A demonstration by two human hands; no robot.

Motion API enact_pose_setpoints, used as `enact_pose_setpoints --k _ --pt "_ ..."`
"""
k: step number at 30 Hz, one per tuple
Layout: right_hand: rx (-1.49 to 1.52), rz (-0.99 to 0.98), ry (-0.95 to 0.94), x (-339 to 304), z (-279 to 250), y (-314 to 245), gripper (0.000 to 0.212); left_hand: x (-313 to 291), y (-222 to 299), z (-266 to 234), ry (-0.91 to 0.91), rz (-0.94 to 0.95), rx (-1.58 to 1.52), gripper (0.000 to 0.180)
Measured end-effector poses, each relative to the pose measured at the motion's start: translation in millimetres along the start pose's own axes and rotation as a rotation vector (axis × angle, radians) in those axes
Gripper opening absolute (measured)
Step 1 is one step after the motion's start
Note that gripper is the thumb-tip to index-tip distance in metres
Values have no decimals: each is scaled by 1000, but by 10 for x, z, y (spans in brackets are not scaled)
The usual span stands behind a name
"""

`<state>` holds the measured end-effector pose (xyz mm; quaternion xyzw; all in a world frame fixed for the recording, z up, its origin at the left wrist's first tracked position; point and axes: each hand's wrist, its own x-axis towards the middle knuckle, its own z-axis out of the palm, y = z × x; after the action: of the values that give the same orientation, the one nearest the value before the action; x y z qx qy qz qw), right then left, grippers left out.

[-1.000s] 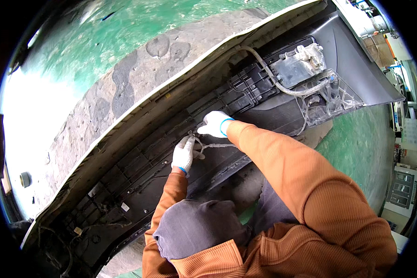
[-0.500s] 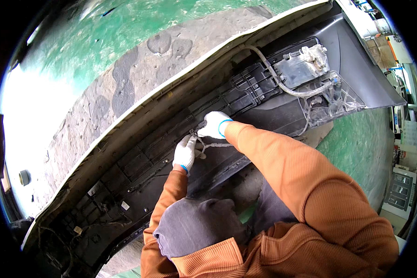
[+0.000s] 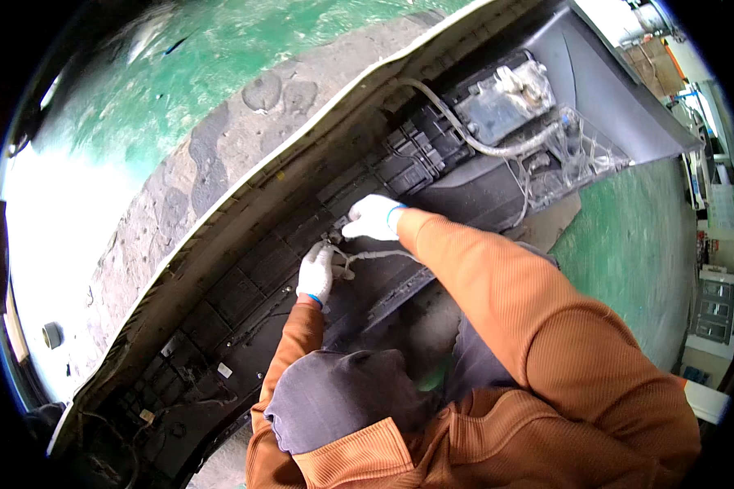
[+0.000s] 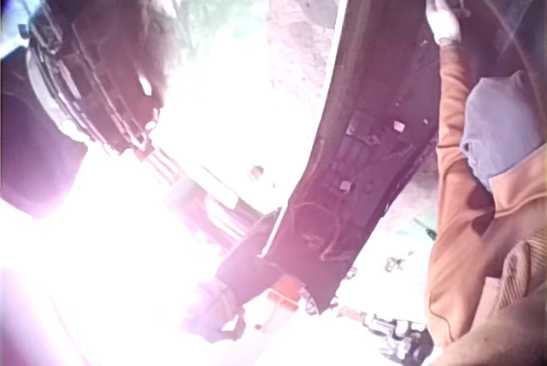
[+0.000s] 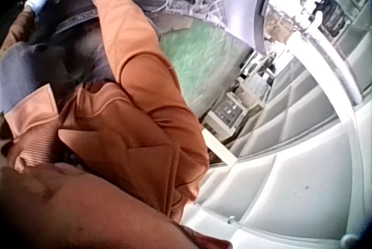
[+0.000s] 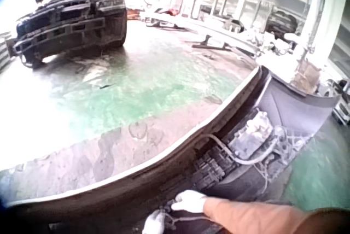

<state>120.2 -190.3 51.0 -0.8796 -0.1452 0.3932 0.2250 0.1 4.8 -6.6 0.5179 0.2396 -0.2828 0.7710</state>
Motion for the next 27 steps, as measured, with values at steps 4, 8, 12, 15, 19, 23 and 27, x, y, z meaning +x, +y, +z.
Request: enact_pose_setpoints --k 4,8,12,15,19,23,27 --pt "650 116 -17 -66 30 177 41 26 39 -63 -45 -150 -194 55" --pt "795 119 58 -94 187 361 36 -59 275 151 38 -224 -113 61" --pt "1062 146 159 -39 374 455 25 3 291 204 82 -293 3 66" --pt "876 187 356 -40 530 573 21 87 307 273 115 -382 -138 58" --pt "835 316 291 -216 590 558 31 181 229 144 18 -493 -187 78" --pt "844 359 235 -257 657 510 42 171 167 275 82 -471 -191 86" --pt "899 380 84 -222 777 346 73 114 257 335 102 -361 -127 69"
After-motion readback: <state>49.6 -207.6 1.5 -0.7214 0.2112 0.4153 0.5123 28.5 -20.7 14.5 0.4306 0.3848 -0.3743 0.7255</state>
